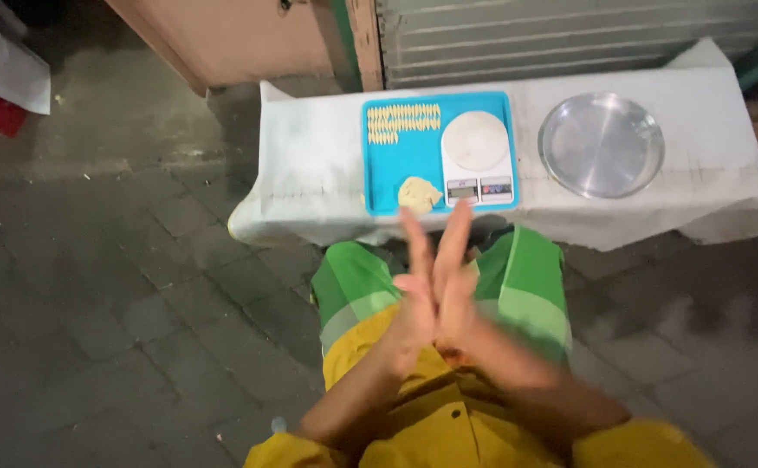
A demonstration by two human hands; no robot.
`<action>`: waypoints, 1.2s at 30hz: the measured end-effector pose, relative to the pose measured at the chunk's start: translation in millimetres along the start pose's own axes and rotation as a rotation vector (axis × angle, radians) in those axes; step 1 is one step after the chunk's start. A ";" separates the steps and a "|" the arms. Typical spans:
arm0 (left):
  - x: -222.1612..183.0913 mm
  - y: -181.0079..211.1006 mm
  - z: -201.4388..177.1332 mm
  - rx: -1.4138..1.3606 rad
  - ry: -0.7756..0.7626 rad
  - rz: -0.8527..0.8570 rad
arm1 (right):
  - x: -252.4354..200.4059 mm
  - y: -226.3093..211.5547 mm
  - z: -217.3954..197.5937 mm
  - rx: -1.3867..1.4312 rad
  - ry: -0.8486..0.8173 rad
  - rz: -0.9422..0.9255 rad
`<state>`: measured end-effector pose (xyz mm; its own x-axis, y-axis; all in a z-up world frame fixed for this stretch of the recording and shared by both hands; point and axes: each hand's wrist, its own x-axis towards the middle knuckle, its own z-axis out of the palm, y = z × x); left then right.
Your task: Rolling small pieces of dough into thin strips and placing them on a tray
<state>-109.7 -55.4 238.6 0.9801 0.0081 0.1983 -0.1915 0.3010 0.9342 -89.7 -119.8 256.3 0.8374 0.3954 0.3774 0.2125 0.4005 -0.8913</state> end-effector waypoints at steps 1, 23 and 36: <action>-5.0 23.2 12.5 0.068 -0.077 -0.028 | 0.3 17.6 -18.5 -0.293 0.109 -0.061; 37.6 -84.5 -55.7 -1.113 0.004 -0.227 | 6.8 44.6 -65.5 -0.604 0.228 0.373; 53.4 -158.4 -104.6 -0.869 0.340 -0.367 | 55.1 110.3 -64.1 -0.796 0.006 0.741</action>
<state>-21.6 -2.9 70.1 0.9596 0.0060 -0.2812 0.0975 0.9306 0.3527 12.1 -106.9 162.7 0.8940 0.3127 -0.3208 -0.0832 -0.5877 -0.8048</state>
